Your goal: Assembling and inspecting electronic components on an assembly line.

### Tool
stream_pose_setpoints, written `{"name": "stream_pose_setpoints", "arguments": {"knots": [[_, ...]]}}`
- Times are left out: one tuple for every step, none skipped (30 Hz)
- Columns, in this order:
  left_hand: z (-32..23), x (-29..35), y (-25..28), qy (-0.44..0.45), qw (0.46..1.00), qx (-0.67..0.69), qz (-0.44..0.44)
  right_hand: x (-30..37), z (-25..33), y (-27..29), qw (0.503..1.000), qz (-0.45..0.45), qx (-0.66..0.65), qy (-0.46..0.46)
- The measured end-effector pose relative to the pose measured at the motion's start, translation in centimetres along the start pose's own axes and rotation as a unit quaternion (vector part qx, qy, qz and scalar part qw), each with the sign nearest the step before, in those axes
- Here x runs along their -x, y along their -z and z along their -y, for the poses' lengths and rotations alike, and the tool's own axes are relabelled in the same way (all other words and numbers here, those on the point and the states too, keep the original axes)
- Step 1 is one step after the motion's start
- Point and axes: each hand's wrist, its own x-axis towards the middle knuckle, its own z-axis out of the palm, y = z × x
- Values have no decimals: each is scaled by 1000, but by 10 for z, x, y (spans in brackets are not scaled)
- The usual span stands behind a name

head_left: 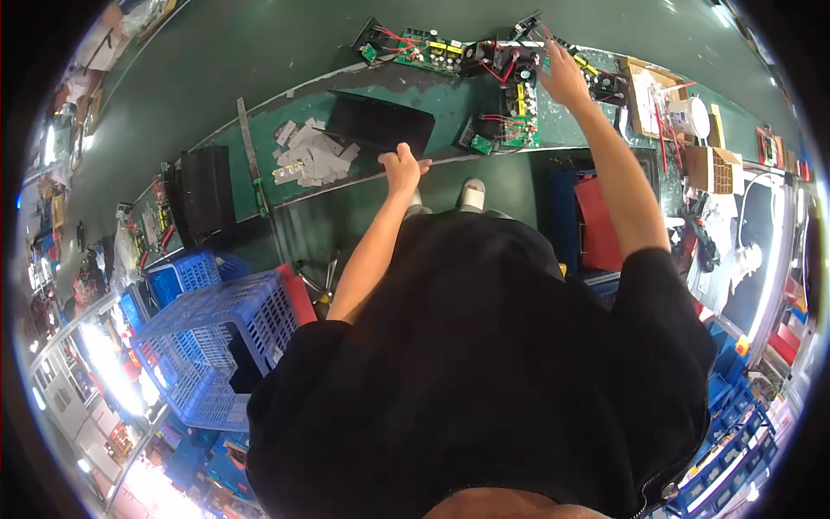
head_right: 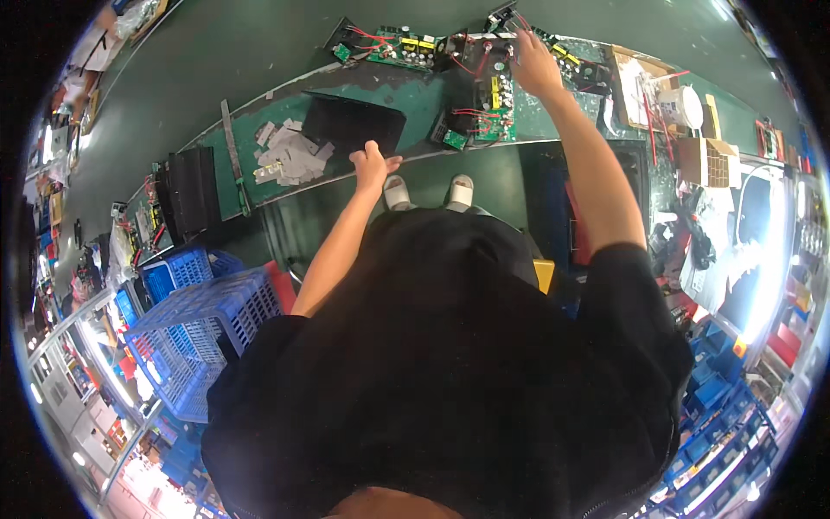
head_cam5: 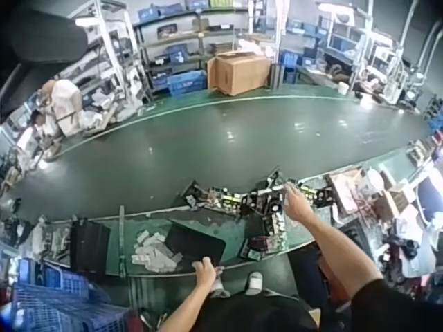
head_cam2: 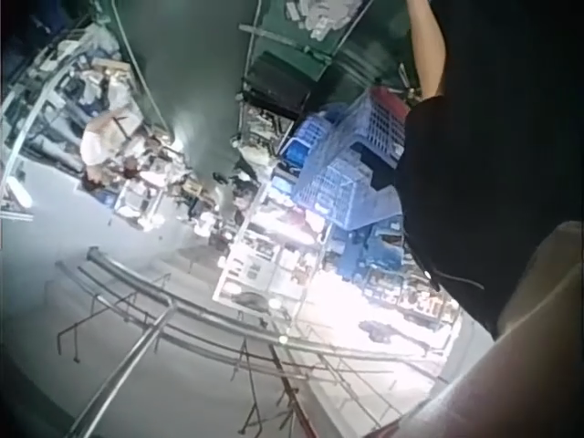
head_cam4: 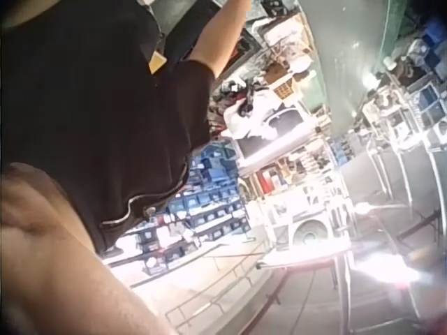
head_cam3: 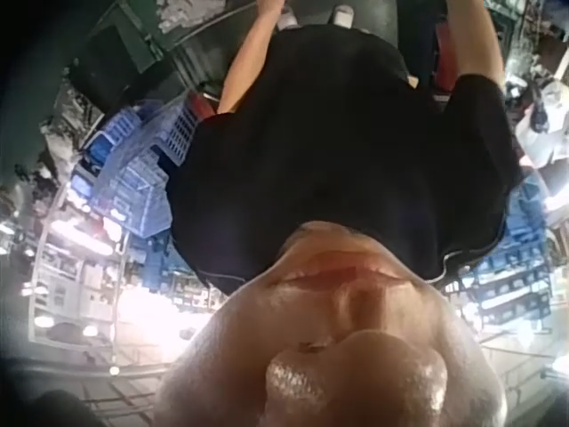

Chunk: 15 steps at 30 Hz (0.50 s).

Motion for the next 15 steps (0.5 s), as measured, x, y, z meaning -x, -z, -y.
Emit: {"name": "stream_pose_setpoints", "arguments": {"knots": [[3,-2,-6,-15,999,-44,-19,-16,-8,-2,999,10,21,38],[3,-4,-8,-20,990,-139,-18,-28,-16,-3,994,87,52,37],[3,-6,-9,-16,990,-138,-24,-43,-19,-3,983,162,81,40],[4,-7,-11,-27,982,-185,-29,-56,-22,-4,971,222,79,48],[5,-7,-13,-37,971,-232,-33,-63,-24,-6,970,226,75,50],[1,-5,-14,-41,967,-244,-58,-70,-26,-7,959,270,60,59],[-1,-1,-18,-2,974,-213,-73,-74,-28,-8,946,313,45,67],[-5,7,-20,37,979,-182,-88,-72,-30,-10,953,281,52,101],[-4,13,-15,96,988,-119,-38,-71,-30,-11,953,280,32,108],[3,20,-21,126,986,-109,25,-69,-31,-12,954,277,12,114],[18,24,-26,154,979,-99,87,-68,-30,-13,954,272,36,122],[49,17,-26,192,965,-95,150,-70,-21,-11,954,269,30,128],[47,26,-49,198,964,-92,152,-64,-25,-15,957,235,67,156],[43,37,-72,200,964,-87,154,-57,-29,-16,957,197,106,185],[46,39,-85,178,971,-57,147,-52,-28,-12,959,184,95,196]]}}
